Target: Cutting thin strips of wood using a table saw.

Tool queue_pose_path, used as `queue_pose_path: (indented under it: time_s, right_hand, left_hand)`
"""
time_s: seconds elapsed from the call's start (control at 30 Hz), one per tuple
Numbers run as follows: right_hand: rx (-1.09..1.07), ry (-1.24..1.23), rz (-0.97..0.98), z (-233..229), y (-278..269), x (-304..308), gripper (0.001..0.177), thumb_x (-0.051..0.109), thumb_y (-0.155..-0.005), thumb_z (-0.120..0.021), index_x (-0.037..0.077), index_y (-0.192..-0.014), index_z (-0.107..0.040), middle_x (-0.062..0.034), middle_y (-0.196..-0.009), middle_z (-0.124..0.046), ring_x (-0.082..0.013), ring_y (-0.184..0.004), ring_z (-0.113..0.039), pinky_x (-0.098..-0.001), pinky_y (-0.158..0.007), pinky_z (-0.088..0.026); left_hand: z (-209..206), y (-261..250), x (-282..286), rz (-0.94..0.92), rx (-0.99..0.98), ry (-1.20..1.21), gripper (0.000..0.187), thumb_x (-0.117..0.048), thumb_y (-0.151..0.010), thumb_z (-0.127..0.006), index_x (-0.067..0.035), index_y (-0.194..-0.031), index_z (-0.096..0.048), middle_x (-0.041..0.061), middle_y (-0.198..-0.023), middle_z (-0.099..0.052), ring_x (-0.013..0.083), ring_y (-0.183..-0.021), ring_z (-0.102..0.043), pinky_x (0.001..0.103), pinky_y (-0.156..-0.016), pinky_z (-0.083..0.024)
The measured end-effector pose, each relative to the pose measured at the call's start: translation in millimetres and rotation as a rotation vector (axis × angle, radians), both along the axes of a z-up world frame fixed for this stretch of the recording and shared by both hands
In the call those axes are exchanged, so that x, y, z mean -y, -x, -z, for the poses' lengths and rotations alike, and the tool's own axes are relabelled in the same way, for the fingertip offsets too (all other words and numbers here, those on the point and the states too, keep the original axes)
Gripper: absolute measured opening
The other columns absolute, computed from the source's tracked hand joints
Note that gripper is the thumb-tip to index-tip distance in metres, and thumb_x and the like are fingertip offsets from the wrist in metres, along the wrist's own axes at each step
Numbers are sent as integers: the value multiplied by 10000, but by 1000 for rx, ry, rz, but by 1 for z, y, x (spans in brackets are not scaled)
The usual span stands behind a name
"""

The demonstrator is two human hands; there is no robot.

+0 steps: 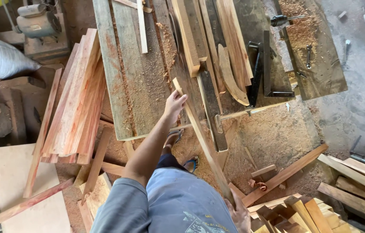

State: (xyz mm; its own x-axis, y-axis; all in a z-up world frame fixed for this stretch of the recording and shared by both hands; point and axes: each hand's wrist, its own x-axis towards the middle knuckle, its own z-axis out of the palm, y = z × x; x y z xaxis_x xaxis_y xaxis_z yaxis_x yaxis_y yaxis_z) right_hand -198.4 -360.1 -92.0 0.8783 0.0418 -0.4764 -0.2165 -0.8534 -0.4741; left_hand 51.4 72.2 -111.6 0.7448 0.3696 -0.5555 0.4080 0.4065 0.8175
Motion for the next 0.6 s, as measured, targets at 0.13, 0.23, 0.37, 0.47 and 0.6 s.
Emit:
queue_pose_path:
  time_s: [0.13, 0.23, 0.37, 0.47, 0.6]
  right_hand:
    - [-109, -190, 77, -4, -16, -34, 621, 392, -922, -652, 303, -1514, -483, -95, -1348, -679, -248, -1175, -695, -423, -942, -607]
    - [-103, -386, 105, 21, -23, -47, 603, 323, -963, -638, 238, -1540, -481, -171, -1355, -660, -297, -1189, -654, -423, -936, -590]
    - [-118, -519, 79, 39, -23, -56, 597, 297, -1005, -636, 168, -1564, -471, -242, -1327, -688, -353, -1191, -638, -445, -942, -572]
    - [22, -533, -76, 43, -24, -50, 615, 301, -995, -667, 120, -1537, -439, -187, -1451, -632, -272, -1314, -619, -396, -1003, -525]
    - [-41, -470, -80, 32, -29, -41, 658, 314, -951, -691, 133, -1529, -434, -167, -1452, -622, -256, -1295, -635, -386, -972, -560]
  left_hand:
    - [37, 4, 27, -45, 138, -83, 425, -183, -958, -653, -48, -1356, -587, 57, -1137, -689, 128, -970, -652, 310, -885, -542]
    - [44, 3, 50, -46, 92, -357, 403, -172, -961, -674, -57, -1345, -633, 51, -1129, -665, 129, -982, -646, 290, -903, -535]
    - [46, -6, 67, -85, 3, -467, 358, -169, -976, -665, -99, -1326, -647, 52, -1119, -604, 126, -916, -649, 259, -858, -583]
    - [39, -12, 64, 22, -128, -570, 274, -177, -998, -658, -118, -1259, -718, 52, -1096, -617, 133, -886, -648, 264, -801, -584]
    - [45, -25, 55, 72, -119, -593, 230, -177, -990, -658, -113, -1190, -753, 48, -1088, -622, 145, -878, -636, 261, -796, -580]
